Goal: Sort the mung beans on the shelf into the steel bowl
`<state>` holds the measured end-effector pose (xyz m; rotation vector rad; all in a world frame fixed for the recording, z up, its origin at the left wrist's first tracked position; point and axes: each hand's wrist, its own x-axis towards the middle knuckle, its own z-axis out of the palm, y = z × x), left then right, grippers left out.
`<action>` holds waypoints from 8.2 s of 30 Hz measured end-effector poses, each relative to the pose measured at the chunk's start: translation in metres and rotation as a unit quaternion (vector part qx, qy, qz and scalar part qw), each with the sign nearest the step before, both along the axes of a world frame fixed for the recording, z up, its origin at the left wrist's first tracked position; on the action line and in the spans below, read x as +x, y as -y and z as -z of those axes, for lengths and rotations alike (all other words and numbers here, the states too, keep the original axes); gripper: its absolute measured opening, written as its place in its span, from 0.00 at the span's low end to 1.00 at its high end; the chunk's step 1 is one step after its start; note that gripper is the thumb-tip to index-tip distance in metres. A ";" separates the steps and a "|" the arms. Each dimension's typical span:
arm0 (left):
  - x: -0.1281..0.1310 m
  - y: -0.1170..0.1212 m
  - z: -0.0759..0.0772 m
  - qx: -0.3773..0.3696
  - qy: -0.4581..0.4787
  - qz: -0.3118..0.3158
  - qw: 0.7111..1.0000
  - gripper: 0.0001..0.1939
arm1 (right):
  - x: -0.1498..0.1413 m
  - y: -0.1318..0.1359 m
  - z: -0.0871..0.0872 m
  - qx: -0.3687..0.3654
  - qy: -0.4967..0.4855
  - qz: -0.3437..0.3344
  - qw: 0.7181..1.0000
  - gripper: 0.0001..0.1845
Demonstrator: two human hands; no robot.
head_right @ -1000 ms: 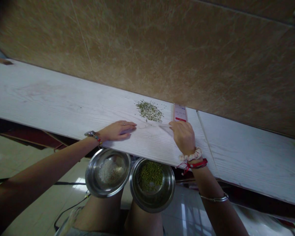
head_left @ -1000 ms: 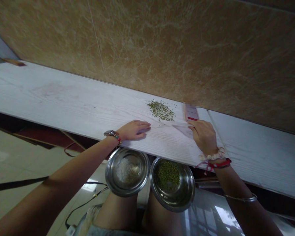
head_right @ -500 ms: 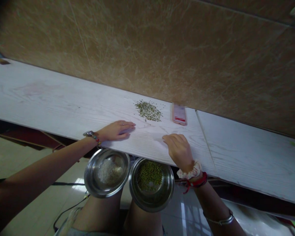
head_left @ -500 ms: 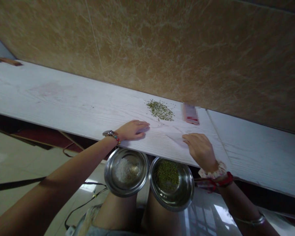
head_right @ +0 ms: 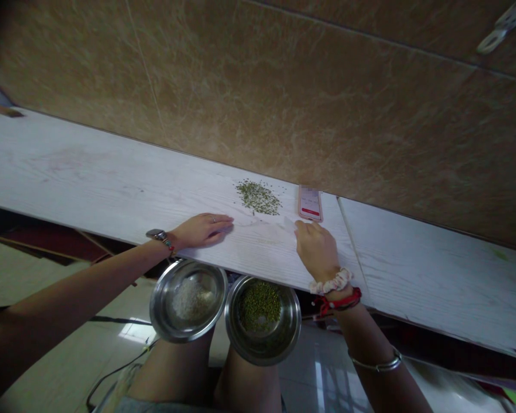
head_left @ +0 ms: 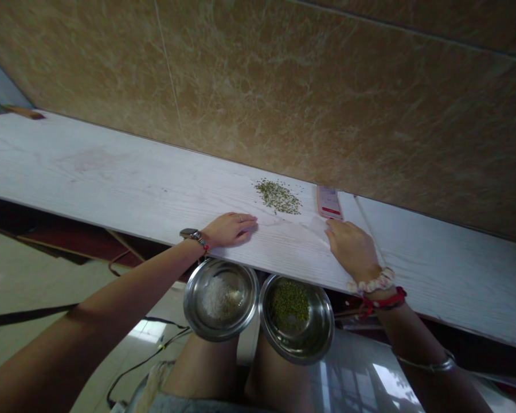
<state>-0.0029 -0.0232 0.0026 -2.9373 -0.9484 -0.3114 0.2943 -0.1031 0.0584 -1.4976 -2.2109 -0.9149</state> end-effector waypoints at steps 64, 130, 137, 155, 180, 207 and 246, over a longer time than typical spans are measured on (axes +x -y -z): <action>-0.084 -0.011 -0.002 -0.030 -0.012 -0.089 0.996 0.21 | -0.028 -0.028 0.006 -0.298 -0.168 0.137 0.930 0.09; -0.089 -0.014 0.006 -0.052 0.050 -0.148 0.986 0.23 | -0.027 -0.082 -0.012 -0.204 -0.505 -0.054 0.837 0.16; -0.090 -0.015 0.006 -0.049 0.035 -0.151 0.987 0.24 | 0.002 -0.085 0.015 -0.052 -0.648 -0.024 0.759 0.20; -0.069 -0.043 -0.013 0.000 -0.051 -0.159 0.986 0.18 | 0.002 -0.086 0.053 -0.046 -0.719 -0.018 0.693 0.24; -0.021 -0.072 0.000 -0.034 -0.035 -0.240 0.970 0.21 | 0.015 -0.092 0.058 -0.157 -0.738 -0.109 0.647 0.21; -0.026 -0.079 0.005 -0.034 -0.008 -0.249 0.968 0.20 | -0.020 -0.132 0.049 -0.116 -0.166 -0.212 0.956 0.13; -0.027 -0.076 0.006 -0.033 0.050 -0.252 0.966 0.20 | -0.034 -0.112 0.035 -0.058 -0.250 -0.302 0.918 0.19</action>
